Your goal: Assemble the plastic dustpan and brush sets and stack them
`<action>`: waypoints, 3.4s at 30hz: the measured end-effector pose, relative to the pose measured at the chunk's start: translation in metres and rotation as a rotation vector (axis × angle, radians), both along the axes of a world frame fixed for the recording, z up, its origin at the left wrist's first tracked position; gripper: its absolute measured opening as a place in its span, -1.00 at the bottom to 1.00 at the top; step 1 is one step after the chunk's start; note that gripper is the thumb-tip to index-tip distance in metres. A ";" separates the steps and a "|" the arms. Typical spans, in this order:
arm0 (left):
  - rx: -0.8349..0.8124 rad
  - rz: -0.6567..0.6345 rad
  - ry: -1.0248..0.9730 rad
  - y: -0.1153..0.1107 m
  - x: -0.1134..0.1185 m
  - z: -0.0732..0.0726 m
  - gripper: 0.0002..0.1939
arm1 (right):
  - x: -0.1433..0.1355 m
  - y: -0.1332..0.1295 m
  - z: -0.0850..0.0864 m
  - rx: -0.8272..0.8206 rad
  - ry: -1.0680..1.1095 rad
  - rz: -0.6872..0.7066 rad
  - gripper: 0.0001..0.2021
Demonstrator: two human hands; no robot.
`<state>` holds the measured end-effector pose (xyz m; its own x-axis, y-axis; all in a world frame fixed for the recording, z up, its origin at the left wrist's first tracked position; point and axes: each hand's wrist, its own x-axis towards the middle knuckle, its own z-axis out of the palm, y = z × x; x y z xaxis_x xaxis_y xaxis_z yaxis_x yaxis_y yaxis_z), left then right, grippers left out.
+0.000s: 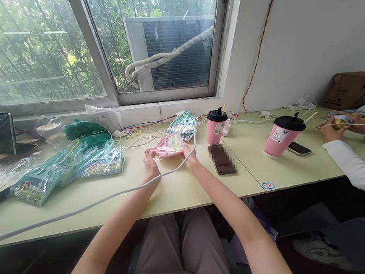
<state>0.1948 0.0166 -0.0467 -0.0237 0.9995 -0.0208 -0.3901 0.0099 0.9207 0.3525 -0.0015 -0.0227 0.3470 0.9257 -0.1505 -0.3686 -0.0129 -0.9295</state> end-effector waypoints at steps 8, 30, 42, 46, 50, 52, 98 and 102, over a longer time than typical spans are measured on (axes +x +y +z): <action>0.284 0.202 0.171 0.022 -0.050 0.038 -0.66 | 0.079 -0.012 0.032 -0.062 -0.287 0.392 -0.55; 0.067 -0.322 0.233 0.019 -0.061 0.020 -0.74 | 0.041 -0.013 -0.015 0.101 -0.142 0.485 -0.45; 0.176 -0.194 0.200 0.021 -0.057 0.019 -0.75 | 0.042 0.000 -0.034 0.137 -0.150 0.313 -0.73; 0.205 -0.180 0.265 0.017 -0.060 0.023 -0.73 | 0.046 0.000 -0.033 0.132 -0.178 0.313 -0.71; 0.253 -0.237 0.317 0.013 -0.063 0.027 -0.63 | 0.050 0.000 -0.034 0.194 -0.179 0.314 -0.64; 0.281 -0.245 0.319 0.012 -0.063 0.028 -0.59 | 0.051 0.000 -0.034 0.199 -0.199 0.272 -0.58; -0.100 -0.138 0.508 0.019 -0.056 0.028 -0.66 | 0.051 -0.008 -0.029 0.158 -0.116 0.110 -0.54; -0.065 -0.130 0.561 0.018 -0.052 0.027 -0.54 | 0.051 -0.008 -0.030 0.164 -0.189 0.066 -0.56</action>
